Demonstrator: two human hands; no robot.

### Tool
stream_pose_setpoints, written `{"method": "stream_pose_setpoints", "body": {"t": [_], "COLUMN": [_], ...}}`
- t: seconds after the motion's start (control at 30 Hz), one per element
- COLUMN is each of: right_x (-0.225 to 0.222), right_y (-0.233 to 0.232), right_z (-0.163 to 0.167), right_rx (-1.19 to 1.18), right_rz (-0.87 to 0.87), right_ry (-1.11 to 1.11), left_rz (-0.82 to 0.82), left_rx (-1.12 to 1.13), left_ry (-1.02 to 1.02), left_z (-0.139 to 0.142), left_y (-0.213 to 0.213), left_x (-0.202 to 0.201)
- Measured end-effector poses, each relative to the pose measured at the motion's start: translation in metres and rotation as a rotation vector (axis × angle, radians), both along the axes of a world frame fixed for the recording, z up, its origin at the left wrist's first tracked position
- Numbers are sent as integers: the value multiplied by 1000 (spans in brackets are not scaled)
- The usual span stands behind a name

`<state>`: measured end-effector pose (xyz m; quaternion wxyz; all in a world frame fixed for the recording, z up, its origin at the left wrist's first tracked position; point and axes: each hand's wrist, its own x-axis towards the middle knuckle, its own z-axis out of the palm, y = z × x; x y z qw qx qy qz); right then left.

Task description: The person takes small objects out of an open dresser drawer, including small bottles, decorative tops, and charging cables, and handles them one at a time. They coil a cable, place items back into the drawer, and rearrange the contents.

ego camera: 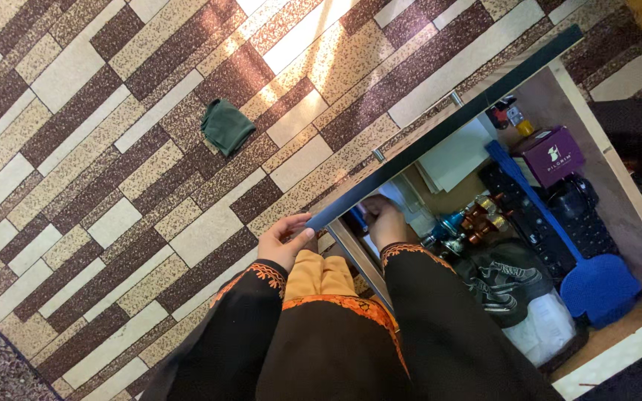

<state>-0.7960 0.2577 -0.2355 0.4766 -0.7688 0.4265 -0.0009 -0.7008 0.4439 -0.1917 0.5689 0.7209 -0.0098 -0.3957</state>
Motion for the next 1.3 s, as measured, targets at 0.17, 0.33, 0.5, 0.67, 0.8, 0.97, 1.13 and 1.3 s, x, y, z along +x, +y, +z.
{"method": "stream_pose_setpoints", "body": {"t": [0.17, 0.33, 0.5, 0.67, 0.8, 0.97, 1.13, 1.3], "right_x": [0, 0, -1, 1, 4, 8, -13, -64], "right_y": [-4, -6, -9, -5, 5, 1, -20, -37], "right_z": [-9, -12, -11, 0, 10, 15, 32, 68], "right_rx": [43, -8, -34, -18, -167, -148, -110, -86], "right_rz": [44, 77, 104, 67, 87, 168, 57, -54], "right_ry": [-32, 0, -41, -35, 2, 58, -39, 100], "left_rz": [37, 5, 40, 21, 49, 45, 11, 134], "left_rx": [1, -43, -42, -31, 2, 69, 57, 42], "left_ry": [115, -2, 66, 5, 68, 21, -90, -9], "left_z": [-4, -6, -5, -3, 4, 15, 19, 21], "left_y": [0, 0, -1, -4, -6, -10, -18, -28], "left_x": [0, 1, 0, 3, 4, 3, 5, 3]}}
